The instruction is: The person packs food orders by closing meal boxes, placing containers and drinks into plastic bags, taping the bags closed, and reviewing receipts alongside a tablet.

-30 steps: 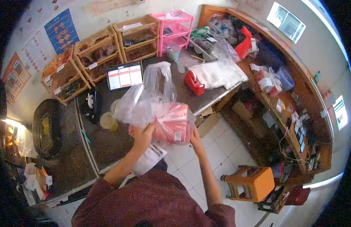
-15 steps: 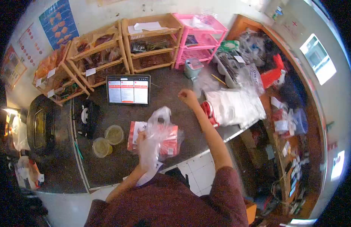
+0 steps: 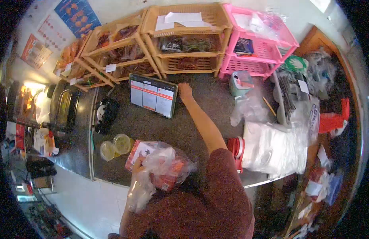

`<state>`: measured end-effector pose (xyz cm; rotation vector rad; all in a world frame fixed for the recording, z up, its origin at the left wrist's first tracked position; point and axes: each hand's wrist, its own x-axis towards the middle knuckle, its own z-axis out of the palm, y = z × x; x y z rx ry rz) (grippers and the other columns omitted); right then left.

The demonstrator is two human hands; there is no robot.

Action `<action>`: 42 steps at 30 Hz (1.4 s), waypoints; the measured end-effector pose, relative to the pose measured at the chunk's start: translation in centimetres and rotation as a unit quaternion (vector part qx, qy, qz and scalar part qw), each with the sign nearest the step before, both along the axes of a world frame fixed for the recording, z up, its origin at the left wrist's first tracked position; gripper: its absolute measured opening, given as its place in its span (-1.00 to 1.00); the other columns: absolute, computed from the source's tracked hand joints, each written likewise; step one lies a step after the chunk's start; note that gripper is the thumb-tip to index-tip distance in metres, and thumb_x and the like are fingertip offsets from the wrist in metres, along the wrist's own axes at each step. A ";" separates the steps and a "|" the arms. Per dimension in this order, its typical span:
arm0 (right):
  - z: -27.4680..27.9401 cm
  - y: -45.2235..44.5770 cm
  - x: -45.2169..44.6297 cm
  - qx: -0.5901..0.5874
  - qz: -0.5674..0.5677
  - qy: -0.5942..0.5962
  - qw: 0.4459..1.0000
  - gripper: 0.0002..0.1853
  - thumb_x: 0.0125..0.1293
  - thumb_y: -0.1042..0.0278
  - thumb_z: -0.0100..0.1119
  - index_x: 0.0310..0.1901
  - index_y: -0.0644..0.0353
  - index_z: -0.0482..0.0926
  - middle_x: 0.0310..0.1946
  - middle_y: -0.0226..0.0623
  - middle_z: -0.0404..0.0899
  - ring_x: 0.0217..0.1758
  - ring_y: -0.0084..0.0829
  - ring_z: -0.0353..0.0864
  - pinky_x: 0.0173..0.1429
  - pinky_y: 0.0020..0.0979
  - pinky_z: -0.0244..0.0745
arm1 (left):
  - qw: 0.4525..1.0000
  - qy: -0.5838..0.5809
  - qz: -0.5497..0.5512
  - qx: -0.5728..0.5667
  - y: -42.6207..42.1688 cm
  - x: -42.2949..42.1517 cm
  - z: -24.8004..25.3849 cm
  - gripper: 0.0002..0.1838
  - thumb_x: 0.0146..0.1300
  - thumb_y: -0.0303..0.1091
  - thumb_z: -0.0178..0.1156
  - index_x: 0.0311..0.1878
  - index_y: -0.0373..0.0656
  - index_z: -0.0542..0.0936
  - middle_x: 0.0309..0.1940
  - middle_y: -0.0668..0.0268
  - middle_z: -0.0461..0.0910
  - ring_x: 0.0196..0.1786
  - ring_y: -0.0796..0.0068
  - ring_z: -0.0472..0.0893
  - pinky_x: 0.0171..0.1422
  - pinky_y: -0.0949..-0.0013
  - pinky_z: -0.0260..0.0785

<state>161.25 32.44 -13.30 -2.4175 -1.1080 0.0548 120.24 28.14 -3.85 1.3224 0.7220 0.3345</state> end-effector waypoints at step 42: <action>19.4 -17.7 -26.2 0.209 0.218 0.237 0.923 -0.81 -0.09 0.51 0.20 -0.35 0.23 0.52 -0.38 -0.31 0.50 -0.28 -0.39 0.50 -0.19 -0.42 0.41 | 0.900 -0.022 -0.133 0.416 2.4 2.6 10.1 -0.73 -0.22 -0.25 0.31 -0.46 -0.20 0.54 -0.57 0.14 0.55 -0.54 0.27 0.54 -0.41 0.31 0.34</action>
